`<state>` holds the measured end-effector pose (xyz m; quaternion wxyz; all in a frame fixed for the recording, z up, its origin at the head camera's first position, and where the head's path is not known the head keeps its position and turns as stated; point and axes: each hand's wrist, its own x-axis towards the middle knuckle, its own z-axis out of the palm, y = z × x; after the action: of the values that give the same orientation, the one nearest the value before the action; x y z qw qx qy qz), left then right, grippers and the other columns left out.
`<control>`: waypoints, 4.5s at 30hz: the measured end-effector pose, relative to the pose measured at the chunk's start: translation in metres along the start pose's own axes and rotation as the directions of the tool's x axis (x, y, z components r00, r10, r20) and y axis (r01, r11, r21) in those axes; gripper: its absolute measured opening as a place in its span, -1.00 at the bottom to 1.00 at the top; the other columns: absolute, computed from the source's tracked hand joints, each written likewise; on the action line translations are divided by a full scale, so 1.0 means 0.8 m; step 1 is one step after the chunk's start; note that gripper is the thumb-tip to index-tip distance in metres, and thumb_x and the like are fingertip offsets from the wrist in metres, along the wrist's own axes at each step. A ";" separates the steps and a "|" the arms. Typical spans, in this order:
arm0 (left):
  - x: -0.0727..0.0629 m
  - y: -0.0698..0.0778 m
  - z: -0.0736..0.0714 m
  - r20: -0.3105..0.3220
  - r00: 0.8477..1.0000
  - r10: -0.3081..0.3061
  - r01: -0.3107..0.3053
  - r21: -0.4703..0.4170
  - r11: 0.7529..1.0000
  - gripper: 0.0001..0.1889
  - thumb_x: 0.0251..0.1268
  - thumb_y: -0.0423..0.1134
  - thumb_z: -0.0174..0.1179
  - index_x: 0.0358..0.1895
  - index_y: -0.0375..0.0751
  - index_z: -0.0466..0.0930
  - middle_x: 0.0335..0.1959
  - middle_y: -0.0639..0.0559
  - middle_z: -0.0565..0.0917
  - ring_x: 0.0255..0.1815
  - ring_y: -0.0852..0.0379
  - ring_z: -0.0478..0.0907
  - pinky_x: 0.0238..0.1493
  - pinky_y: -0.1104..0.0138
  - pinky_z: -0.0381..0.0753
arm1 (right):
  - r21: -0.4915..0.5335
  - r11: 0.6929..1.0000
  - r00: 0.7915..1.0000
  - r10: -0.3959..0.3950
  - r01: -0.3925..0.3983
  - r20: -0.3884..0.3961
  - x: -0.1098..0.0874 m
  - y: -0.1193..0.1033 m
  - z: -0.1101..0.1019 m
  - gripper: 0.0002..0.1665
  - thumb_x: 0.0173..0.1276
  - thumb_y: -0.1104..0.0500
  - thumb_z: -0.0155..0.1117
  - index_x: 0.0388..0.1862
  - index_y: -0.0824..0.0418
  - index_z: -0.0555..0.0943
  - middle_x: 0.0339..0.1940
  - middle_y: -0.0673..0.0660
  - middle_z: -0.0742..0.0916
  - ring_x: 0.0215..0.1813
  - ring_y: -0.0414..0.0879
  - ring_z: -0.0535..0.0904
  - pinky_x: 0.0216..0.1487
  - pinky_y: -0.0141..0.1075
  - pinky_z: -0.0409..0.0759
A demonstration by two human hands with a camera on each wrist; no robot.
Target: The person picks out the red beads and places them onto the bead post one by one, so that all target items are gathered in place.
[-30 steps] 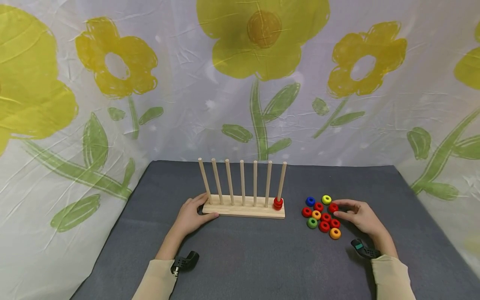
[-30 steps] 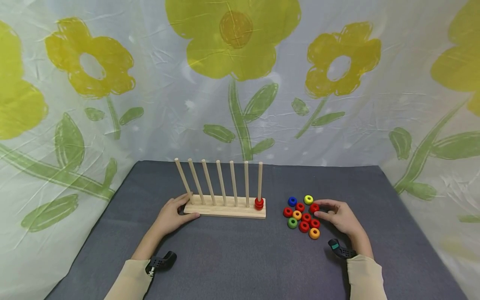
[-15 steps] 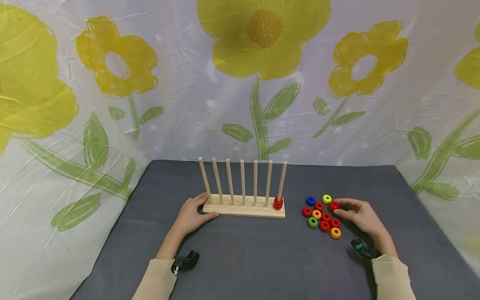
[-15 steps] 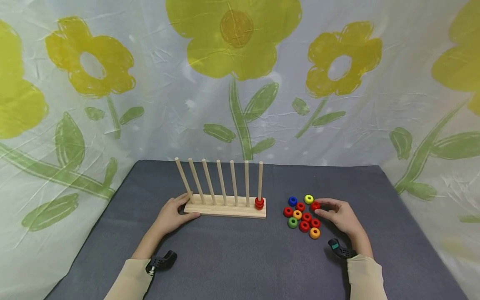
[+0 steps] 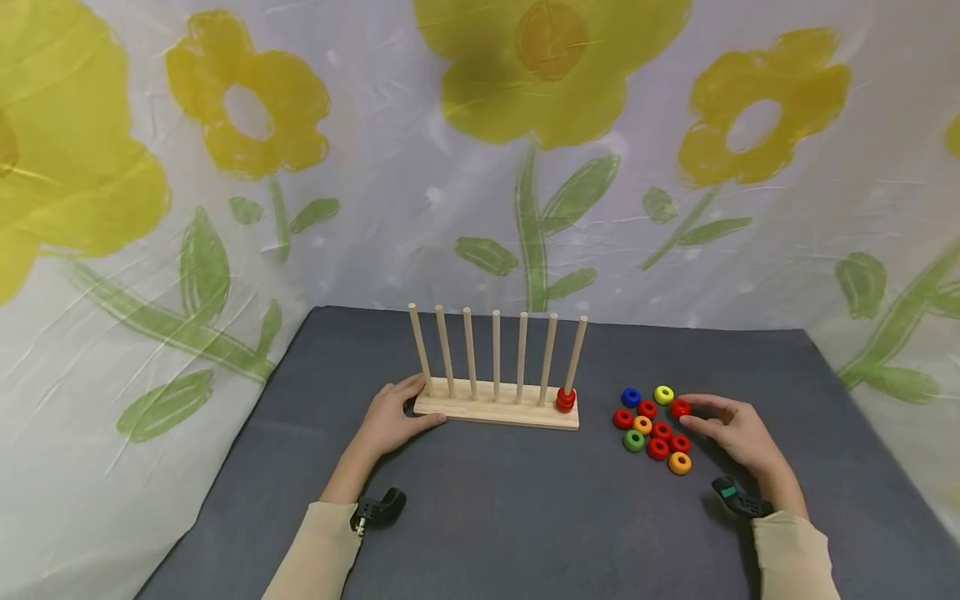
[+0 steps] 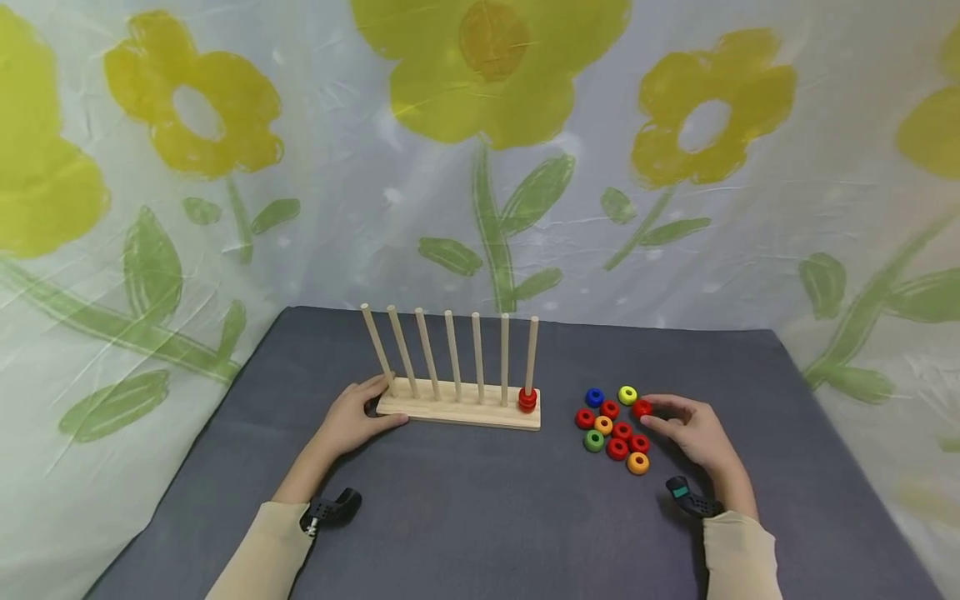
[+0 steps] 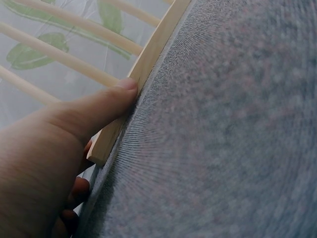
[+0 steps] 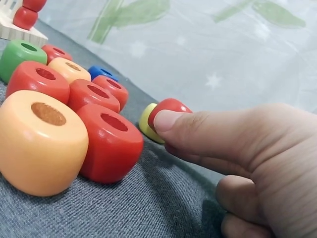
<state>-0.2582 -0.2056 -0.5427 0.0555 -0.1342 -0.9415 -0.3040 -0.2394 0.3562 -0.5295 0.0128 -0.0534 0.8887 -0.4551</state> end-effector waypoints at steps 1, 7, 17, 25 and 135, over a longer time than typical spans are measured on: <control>0.001 0.001 0.000 0.002 1.000 0.001 -0.001 -0.001 1.000 -0.06 0.17 0.21 0.45 0.50 -0.29 0.36 0.46 -0.22 0.39 0.19 -0.24 0.42 0.18 -0.13 0.39 | 0.011 1.000 1.000 0.003 -0.003 0.000 -0.001 0.001 0.000 -0.36 0.40 -0.08 0.43 0.31 0.26 0.61 0.20 0.33 0.65 -0.49 0.04 0.60 -0.39 -0.26 0.50; 0.005 0.006 0.002 0.033 0.999 0.001 -0.001 -0.004 1.000 -0.05 0.17 0.22 0.44 0.52 -0.27 0.34 0.48 -0.23 0.36 0.36 -0.34 0.32 0.28 -0.20 0.30 | 0.047 0.999 1.000 0.027 -0.027 -0.011 -0.011 0.005 -0.002 -0.38 0.39 -0.04 0.45 0.29 0.28 0.61 0.05 0.27 0.71 -0.55 0.08 0.59 -0.50 -0.22 0.52; 0.010 0.010 0.007 0.027 1.000 0.001 -0.001 -0.007 1.000 -0.05 0.17 0.24 0.43 0.52 -0.24 0.35 0.49 -0.20 0.36 0.35 -0.31 0.33 0.27 -0.17 0.32 | 0.000 1.000 0.999 0.028 -0.028 -0.024 -0.011 0.003 -0.009 -0.36 0.40 -0.07 0.44 0.31 0.28 0.60 0.09 0.31 0.69 -0.51 0.04 0.60 -0.44 -0.25 0.51; 0.005 0.004 0.005 0.006 1.000 0.002 -0.002 -0.001 1.000 -0.05 0.16 0.24 0.44 0.51 -0.26 0.36 0.48 -0.20 0.38 0.25 -0.25 0.39 0.23 -0.15 0.35 | -0.034 0.999 1.000 -0.017 0.016 -0.017 -0.004 0.003 -0.005 -0.40 0.41 -0.05 0.43 0.29 0.27 0.62 0.09 0.31 0.69 -0.51 -0.04 0.54 -0.43 -0.28 0.42; -0.004 0.001 0.001 0.004 1.000 -0.026 0.026 0.014 1.000 -0.06 0.17 0.21 0.45 0.50 -0.28 0.36 0.47 -0.21 0.38 0.23 -0.24 0.40 0.20 -0.13 0.38 | 0.009 0.954 0.954 -0.298 0.299 -0.037 0.042 -0.148 0.018 -0.60 0.37 0.07 0.49 0.16 0.10 0.72 -0.82 -0.03 0.26 -0.79 -0.08 0.08 -0.77 -0.22 0.10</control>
<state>-0.2545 -0.2051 -0.5438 0.0504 -0.1221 -0.9454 -0.2978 -0.2618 0.2725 -0.4409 -0.0712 -0.1788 0.8672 -0.4592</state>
